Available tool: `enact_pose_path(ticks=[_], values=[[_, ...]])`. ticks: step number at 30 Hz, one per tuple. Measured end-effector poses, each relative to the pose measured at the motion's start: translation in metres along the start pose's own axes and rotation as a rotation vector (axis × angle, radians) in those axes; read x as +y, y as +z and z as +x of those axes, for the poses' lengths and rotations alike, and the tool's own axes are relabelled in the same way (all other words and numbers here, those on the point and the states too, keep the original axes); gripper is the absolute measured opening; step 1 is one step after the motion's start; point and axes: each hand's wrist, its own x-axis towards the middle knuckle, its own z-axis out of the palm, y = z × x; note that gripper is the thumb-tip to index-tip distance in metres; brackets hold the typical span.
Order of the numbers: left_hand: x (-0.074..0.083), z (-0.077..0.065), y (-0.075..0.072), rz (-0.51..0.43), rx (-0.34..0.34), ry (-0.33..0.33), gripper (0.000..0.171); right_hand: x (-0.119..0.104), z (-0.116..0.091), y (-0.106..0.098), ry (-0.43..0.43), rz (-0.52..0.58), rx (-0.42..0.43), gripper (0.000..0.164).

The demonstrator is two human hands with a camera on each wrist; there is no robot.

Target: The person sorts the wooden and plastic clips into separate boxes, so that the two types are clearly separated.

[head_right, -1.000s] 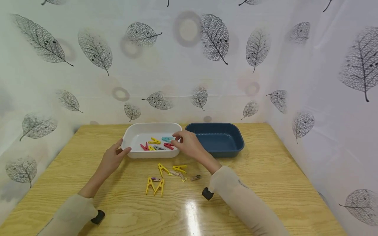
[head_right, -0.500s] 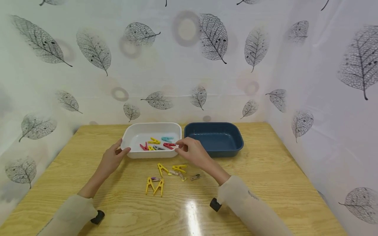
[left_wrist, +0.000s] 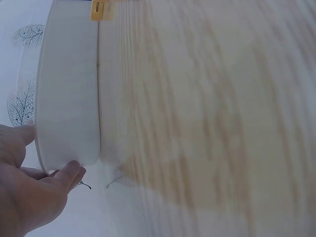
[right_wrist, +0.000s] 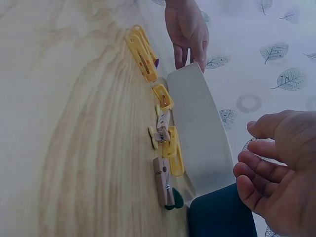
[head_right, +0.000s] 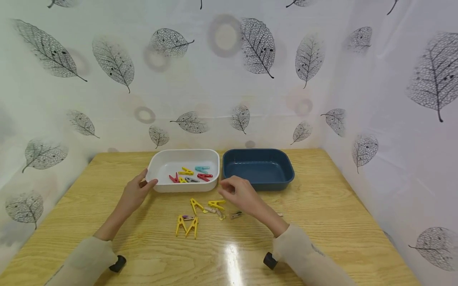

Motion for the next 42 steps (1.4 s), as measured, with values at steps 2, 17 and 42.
enact_pose_path(ticks=[2, 17, 42], values=[[0.000, 0.001, -0.001, -0.003, -0.021, -0.013, 0.072, 0.001, -0.003, 0.000, 0.008, 0.002, -0.007, 0.022], [-0.001, 0.001, -0.001, 0.009, -0.028, -0.019, 0.073, 0.013, -0.018, 0.010, 0.028, -0.012, -0.059, 0.022], [0.000, 0.001, -0.002, 0.005, -0.040, -0.040, 0.073, 0.025, -0.023, 0.022, 0.068, -0.055, -0.086, 0.027]])
